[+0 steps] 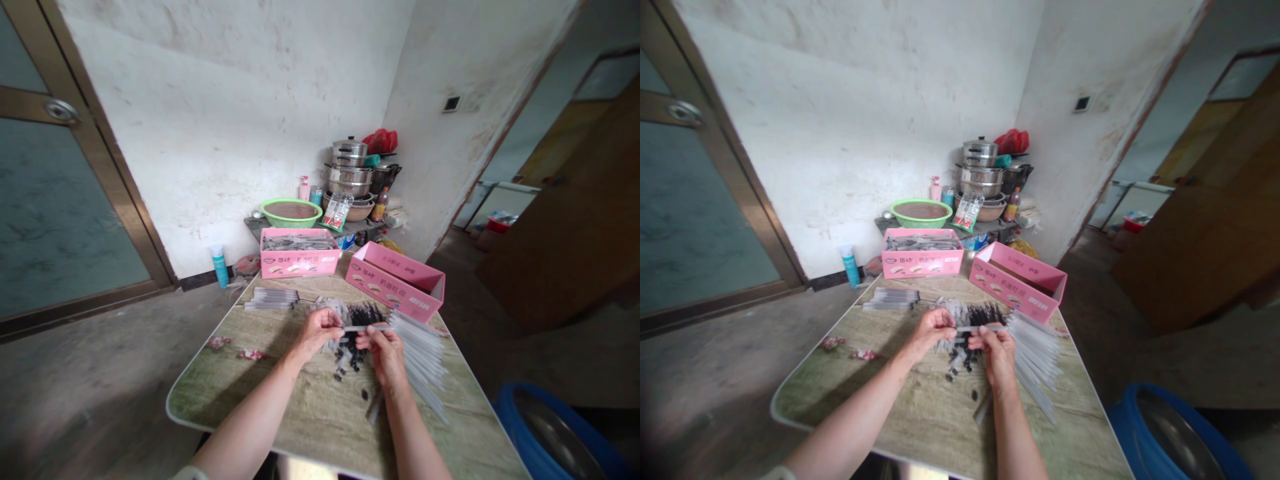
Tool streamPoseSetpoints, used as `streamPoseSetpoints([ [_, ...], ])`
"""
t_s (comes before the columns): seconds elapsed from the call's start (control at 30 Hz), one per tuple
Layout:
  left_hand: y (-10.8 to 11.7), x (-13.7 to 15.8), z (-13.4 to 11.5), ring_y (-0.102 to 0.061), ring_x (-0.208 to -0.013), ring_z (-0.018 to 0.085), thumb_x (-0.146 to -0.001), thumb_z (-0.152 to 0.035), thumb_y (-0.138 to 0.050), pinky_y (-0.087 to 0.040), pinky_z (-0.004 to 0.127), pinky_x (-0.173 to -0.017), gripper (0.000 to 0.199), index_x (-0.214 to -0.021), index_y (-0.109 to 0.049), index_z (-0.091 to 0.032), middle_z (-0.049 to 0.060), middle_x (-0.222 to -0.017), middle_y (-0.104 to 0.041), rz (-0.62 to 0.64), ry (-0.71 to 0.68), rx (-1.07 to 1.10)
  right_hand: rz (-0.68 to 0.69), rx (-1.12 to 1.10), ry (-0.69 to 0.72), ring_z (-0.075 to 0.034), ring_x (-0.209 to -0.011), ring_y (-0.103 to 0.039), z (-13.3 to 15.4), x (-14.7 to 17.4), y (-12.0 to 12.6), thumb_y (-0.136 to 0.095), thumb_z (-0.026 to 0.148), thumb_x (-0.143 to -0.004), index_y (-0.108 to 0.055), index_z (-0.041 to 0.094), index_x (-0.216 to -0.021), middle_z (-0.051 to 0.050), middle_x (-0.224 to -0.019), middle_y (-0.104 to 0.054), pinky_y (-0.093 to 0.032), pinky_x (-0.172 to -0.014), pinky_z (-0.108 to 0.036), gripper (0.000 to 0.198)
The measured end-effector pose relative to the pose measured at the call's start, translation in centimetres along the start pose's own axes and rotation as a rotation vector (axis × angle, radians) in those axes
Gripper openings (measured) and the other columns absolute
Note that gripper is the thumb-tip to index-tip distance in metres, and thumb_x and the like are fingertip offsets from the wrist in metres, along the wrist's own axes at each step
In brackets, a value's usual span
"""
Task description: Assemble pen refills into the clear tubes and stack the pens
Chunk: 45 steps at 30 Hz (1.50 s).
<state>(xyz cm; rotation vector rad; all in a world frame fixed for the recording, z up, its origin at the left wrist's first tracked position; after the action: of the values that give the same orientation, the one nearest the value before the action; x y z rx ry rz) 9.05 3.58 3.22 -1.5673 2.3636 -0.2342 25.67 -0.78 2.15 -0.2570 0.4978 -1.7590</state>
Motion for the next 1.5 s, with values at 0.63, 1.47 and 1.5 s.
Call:
streamPoseSetpoints([
  [0.63, 0.6, 0.4, 0.5, -0.051, -0.043, 0.010, -0.077, -0.059, -0.068, -0.035, 0.019, -0.037, 0.046, -0.083, -0.064, -0.013, 0.003, -0.064, -0.063, -0.004, 0.078, -0.128, -0.041, 0.014, 0.005, -0.017, -0.049, -0.068, 0.3, 0.1, 0.2, -0.086, 0.035, -0.064, -0.069, 0.014, -0.069, -0.008, -0.065, -0.074, -0.057, -0.048, -0.025, 0.027],
  [1.47, 0.4, 0.3, -0.1, -0.043, -0.040, 0.007, -0.069, -0.055, -0.076, -0.030, 0.020, -0.038, 0.046, -0.091, -0.066, -0.015, -0.001, -0.064, -0.060, 0.001, 0.024, -0.153, -0.030, 0.010, 0.005, -0.017, -0.048, -0.068, 0.5, 0.2, 0.0, -0.086, 0.034, -0.066, -0.068, 0.014, -0.069, -0.008, -0.064, -0.073, -0.057, -0.048, -0.024, 0.027],
  [1.5, 0.5, 0.4, 0.1, -0.040, -0.037, 0.006, -0.076, -0.059, -0.067, -0.027, 0.020, -0.037, 0.046, -0.085, -0.067, -0.014, -0.001, -0.060, -0.058, 0.002, 0.051, -0.181, -0.031, 0.010, 0.004, -0.017, -0.048, -0.068, 0.5, 0.2, 0.0, -0.086, 0.035, -0.066, -0.068, 0.014, -0.069, -0.008, -0.064, -0.074, -0.058, -0.048, -0.025, 0.028],
])
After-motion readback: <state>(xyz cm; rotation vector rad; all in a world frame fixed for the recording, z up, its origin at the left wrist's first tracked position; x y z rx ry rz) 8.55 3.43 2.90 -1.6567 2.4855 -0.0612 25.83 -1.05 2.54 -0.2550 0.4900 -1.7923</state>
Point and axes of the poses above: each hand's wrist, its own x-axis away from the middle knuckle, its own y-axis out of the back of the hand, z = x × y, the point moved 9 cm from there along -x, towards the middle knuckle
